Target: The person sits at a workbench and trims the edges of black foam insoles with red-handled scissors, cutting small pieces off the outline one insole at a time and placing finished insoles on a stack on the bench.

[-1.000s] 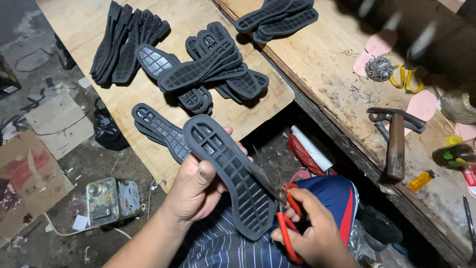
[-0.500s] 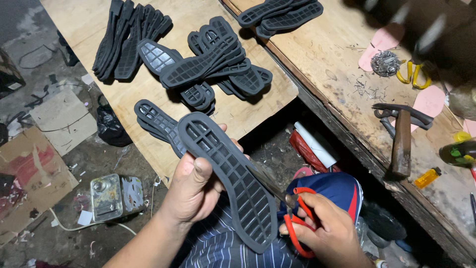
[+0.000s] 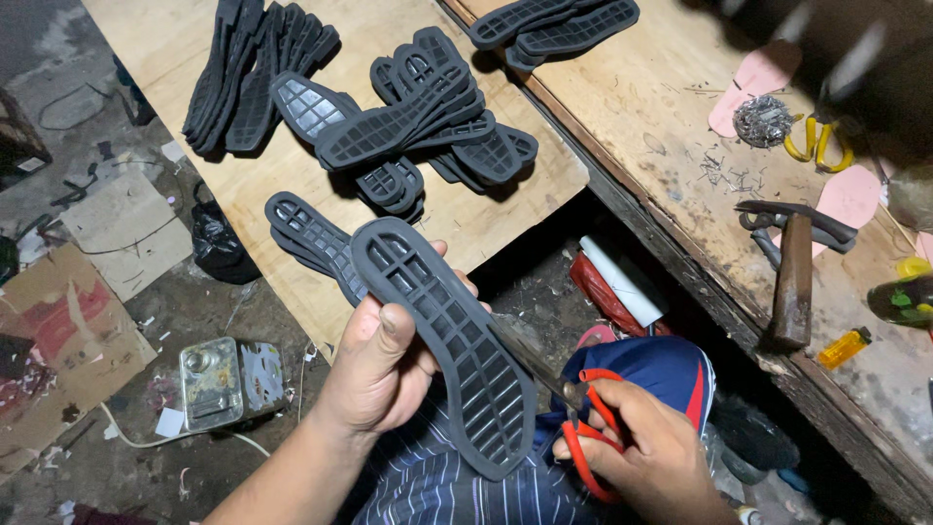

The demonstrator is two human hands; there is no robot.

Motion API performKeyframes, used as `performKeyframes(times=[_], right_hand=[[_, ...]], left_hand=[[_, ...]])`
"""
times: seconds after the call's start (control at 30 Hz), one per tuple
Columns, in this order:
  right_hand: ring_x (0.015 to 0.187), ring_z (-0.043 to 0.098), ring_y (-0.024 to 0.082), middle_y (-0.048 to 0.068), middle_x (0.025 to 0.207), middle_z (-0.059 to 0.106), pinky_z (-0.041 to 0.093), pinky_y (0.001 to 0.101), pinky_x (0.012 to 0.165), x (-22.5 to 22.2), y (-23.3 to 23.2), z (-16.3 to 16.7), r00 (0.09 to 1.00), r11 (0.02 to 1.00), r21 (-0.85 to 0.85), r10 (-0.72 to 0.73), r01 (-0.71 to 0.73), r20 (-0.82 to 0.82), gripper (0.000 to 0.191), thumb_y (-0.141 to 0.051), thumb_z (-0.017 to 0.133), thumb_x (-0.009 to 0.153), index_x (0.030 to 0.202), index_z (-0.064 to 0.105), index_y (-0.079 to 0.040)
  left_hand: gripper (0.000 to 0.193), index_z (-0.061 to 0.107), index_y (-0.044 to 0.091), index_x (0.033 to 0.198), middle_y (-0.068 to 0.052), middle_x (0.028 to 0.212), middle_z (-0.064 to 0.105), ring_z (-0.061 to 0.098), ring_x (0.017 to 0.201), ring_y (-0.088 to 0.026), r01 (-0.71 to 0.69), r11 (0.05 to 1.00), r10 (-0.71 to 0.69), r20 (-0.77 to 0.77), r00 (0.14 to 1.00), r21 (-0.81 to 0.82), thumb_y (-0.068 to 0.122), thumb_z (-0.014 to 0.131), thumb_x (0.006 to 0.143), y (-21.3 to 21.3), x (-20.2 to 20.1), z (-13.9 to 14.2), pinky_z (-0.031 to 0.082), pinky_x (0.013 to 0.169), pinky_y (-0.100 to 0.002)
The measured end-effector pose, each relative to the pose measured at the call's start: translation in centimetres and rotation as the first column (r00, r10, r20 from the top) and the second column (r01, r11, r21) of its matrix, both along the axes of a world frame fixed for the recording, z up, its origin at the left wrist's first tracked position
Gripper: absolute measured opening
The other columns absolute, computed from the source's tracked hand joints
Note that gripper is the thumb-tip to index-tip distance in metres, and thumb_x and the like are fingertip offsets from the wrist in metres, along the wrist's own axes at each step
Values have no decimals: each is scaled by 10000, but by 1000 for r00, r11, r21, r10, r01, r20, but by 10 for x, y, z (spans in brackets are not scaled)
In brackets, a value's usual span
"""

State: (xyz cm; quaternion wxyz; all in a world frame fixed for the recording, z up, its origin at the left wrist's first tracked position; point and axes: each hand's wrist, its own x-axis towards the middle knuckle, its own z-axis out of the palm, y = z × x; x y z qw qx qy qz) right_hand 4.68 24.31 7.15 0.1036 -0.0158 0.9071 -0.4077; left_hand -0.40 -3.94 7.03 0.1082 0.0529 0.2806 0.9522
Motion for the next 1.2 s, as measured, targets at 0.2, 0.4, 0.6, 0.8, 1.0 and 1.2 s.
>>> performKeyframes(times=[0.2, 0.4, 0.6, 0.8, 1.0, 1.2], right_hand=[[590, 568, 102, 13, 712, 635, 504, 251, 548, 0, -2, 2, 1000, 998, -57, 4, -4, -12, 671, -188, 969, 538, 1152, 726, -73], [589, 571, 96, 3, 719, 633, 501, 252, 541, -2, -5, 3, 1000, 997, -74, 13, -14, -16, 677, -208, 971, 534, 1150, 723, -76], [573, 580, 125, 27, 665, 615, 498, 274, 546, -3, -5, 4, 997, 1000, 12, 8, -9, 72, 609, -272, 994, 569, 1097, 749, -95], [567, 585, 111, 13, 664, 607, 500, 262, 533, -2, -4, 1, 995, 997, -25, 66, -68, -70, 556, -269, 966, 569, 1039, 740, -76], [568, 582, 125, 21, 692, 615, 505, 274, 529, -3, -4, 0, 998, 999, -4, 53, -53, -29, 609, -248, 951, 564, 1106, 731, -83], [616, 660, 91, 8, 734, 672, 540, 262, 589, -1, 0, -4, 985, 995, 15, 101, -100, -138, 555, -292, 947, 598, 1061, 732, -73]], left_hand=[[846, 332, 7, 1555, -186, 1354, 567, 617, 1236, -347, -10, 1000, 10, -6, 1000, 18, 396, 745, 928, -2, 0, 0, 508, 1082, -508], [835, 330, -11, 1542, -193, 1355, 550, 602, 1252, -330, -19, 999, 19, 11, 1000, 50, 400, 733, 937, 0, 4, -1, 498, 1095, -480], [789, 343, -7, 1534, -189, 1345, 555, 605, 1237, -312, -22, 999, 23, -8, 1000, 49, 394, 718, 967, -4, 4, -2, 506, 1085, -469], [768, 356, -6, 1529, -183, 1342, 560, 606, 1238, -301, -20, 999, 20, -2, 1000, 39, 388, 713, 973, -4, 4, -4, 508, 1080, -460], [747, 365, -1, 1516, -179, 1338, 566, 607, 1244, -300, -19, 999, 19, 1, 1000, 45, 377, 715, 976, -2, 4, -4, 508, 1084, -461], [741, 369, -4, 1513, -186, 1334, 572, 618, 1235, -310, -14, 999, 14, 3, 1000, 44, 370, 718, 977, -2, 4, -5, 514, 1075, -468]])
